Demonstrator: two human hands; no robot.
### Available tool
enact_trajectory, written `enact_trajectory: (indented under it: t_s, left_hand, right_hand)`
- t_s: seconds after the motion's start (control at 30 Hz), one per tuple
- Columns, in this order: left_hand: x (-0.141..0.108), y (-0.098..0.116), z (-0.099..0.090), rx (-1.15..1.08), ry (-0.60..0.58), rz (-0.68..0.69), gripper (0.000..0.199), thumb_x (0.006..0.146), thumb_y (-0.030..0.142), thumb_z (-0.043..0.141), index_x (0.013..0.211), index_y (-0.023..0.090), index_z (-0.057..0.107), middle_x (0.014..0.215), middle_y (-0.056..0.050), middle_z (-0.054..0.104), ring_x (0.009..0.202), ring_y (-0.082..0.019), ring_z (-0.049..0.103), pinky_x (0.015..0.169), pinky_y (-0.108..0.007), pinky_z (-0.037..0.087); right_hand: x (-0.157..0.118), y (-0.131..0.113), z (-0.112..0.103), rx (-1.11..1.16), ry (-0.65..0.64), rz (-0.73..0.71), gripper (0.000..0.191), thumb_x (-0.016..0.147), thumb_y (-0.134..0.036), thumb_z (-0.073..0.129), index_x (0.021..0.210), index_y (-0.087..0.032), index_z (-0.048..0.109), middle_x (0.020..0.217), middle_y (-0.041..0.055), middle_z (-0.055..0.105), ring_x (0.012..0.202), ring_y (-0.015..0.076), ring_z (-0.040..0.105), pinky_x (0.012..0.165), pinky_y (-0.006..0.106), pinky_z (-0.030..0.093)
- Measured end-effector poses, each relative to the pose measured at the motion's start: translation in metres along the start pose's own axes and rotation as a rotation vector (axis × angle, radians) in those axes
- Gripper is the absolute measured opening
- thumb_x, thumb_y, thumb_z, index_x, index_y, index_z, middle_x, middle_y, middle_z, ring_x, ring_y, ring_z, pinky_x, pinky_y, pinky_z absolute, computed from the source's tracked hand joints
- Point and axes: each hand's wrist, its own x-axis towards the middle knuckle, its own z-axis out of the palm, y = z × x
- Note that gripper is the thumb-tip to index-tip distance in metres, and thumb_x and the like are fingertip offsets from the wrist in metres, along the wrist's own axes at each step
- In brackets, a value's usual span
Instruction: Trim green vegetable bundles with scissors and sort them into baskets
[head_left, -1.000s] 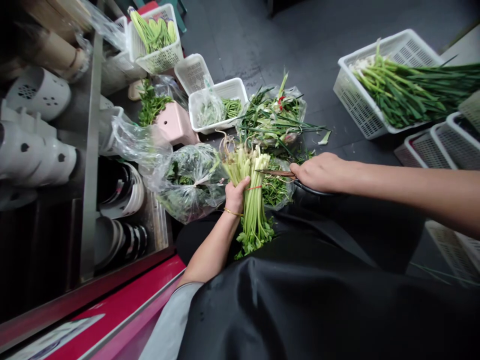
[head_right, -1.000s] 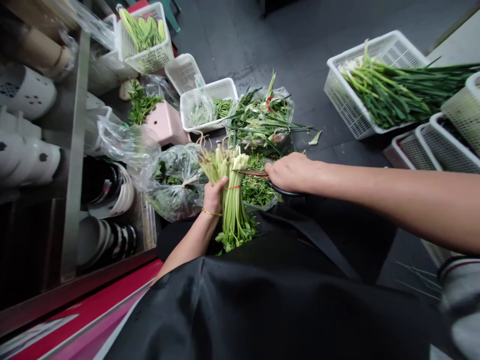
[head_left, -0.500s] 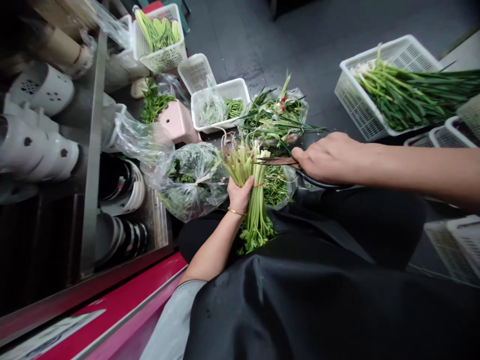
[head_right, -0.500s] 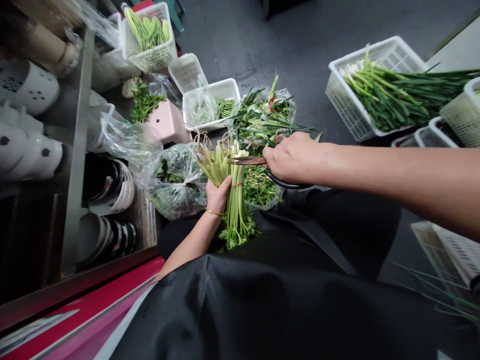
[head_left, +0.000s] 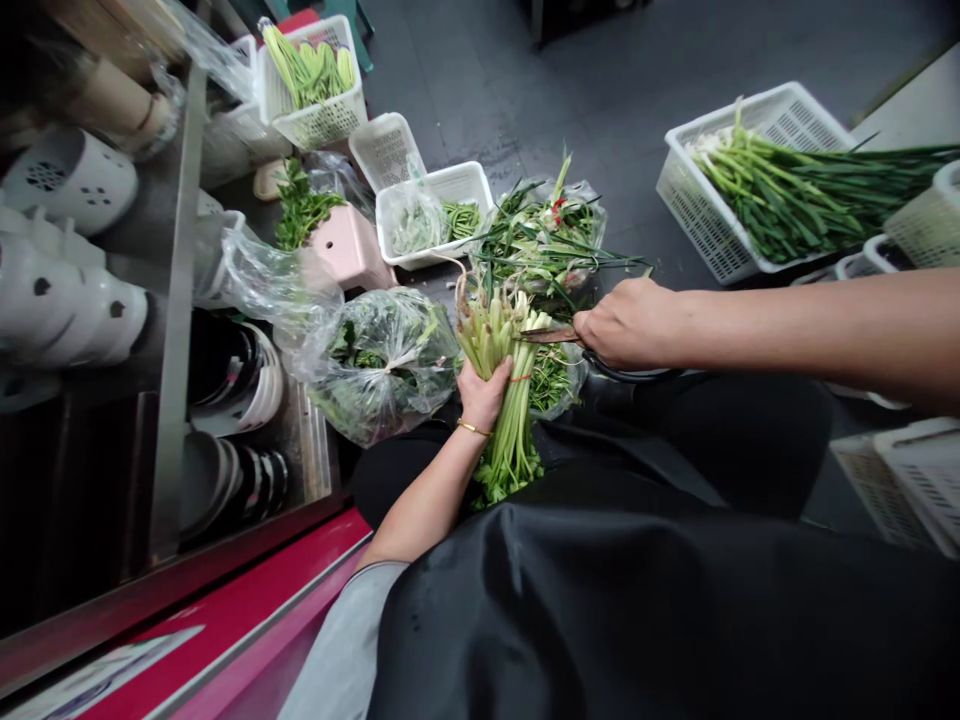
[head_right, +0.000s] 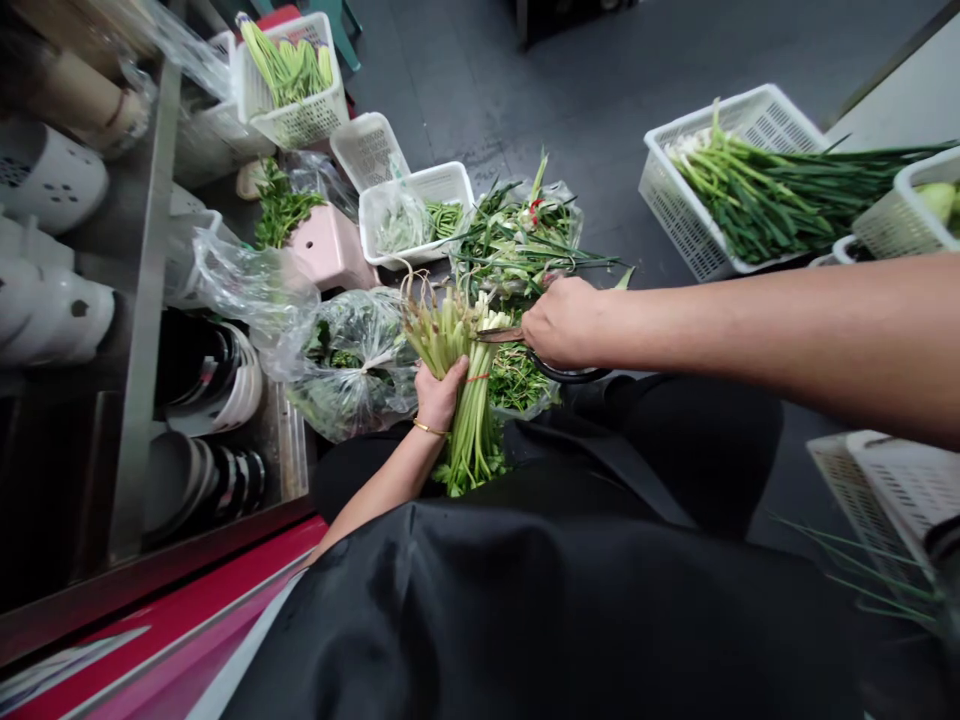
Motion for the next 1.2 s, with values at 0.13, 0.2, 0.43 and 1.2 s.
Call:
enact_trajectory:
  t_s: [0.13, 0.2, 0.43, 1.2]
  left_hand:
    - [0.0, -0.001, 0.002, -0.135, 0.003, -0.066, 0.053, 0.065, 0.046, 0.078, 0.104, 0.012, 0.066, 0.105, -0.012, 0.069, 0.097, -0.023, 0.065, 0.093, -0.034, 0.048]
    - [0.0, -0.001, 0.003, -0.222, 0.005, -0.101, 0.056, 0.065, 0.046, 0.078, 0.107, 0.012, 0.065, 0.108, -0.012, 0.069, 0.098, -0.023, 0.066, 0.094, -0.035, 0.049]
    - [0.004, 0.001, 0.008, -0.359, 0.08, -0.222, 0.063, 0.052, 0.037, 0.085, 0.107, 0.012, 0.065, 0.104, -0.012, 0.071, 0.092, -0.022, 0.067, 0.089, -0.034, 0.051]
    - [-0.019, 0.047, 0.045, 0.006, -0.149, -0.089, 0.044, 0.061, 0.035, 0.08, 0.099, 0.016, 0.069, 0.097, -0.007, 0.072, 0.088, -0.022, 0.067, 0.087, -0.035, 0.052]
  right_hand:
    - [0.004, 0.005, 0.029, 0.135, 0.027, 0.088, 0.032, 0.092, -0.018, 0.033, 0.104, -0.013, 0.062, 0.078, 0.0153, 0.067, 0.073, 0.0256, 0.062, 0.065, 0.035, 0.038]
    - [0.005, 0.004, 0.05, 0.249, 0.013, 0.163, 0.031, 0.091, -0.022, 0.035, 0.108, -0.016, 0.06, 0.079, 0.0128, 0.067, 0.07, 0.0245, 0.063, 0.062, 0.032, 0.038]
    - [-0.002, -0.002, 0.091, 0.673, 0.188, 0.104, 0.035, 0.095, -0.037, 0.031, 0.107, -0.015, 0.056, 0.092, 0.0118, 0.068, 0.081, 0.0209, 0.065, 0.067, 0.027, 0.043]
    - [-0.035, 0.052, 0.103, 0.466, 0.304, -0.005, 0.036, 0.092, -0.023, 0.032, 0.111, -0.01, 0.059, 0.083, 0.0185, 0.069, 0.077, 0.0273, 0.064, 0.067, 0.037, 0.039]
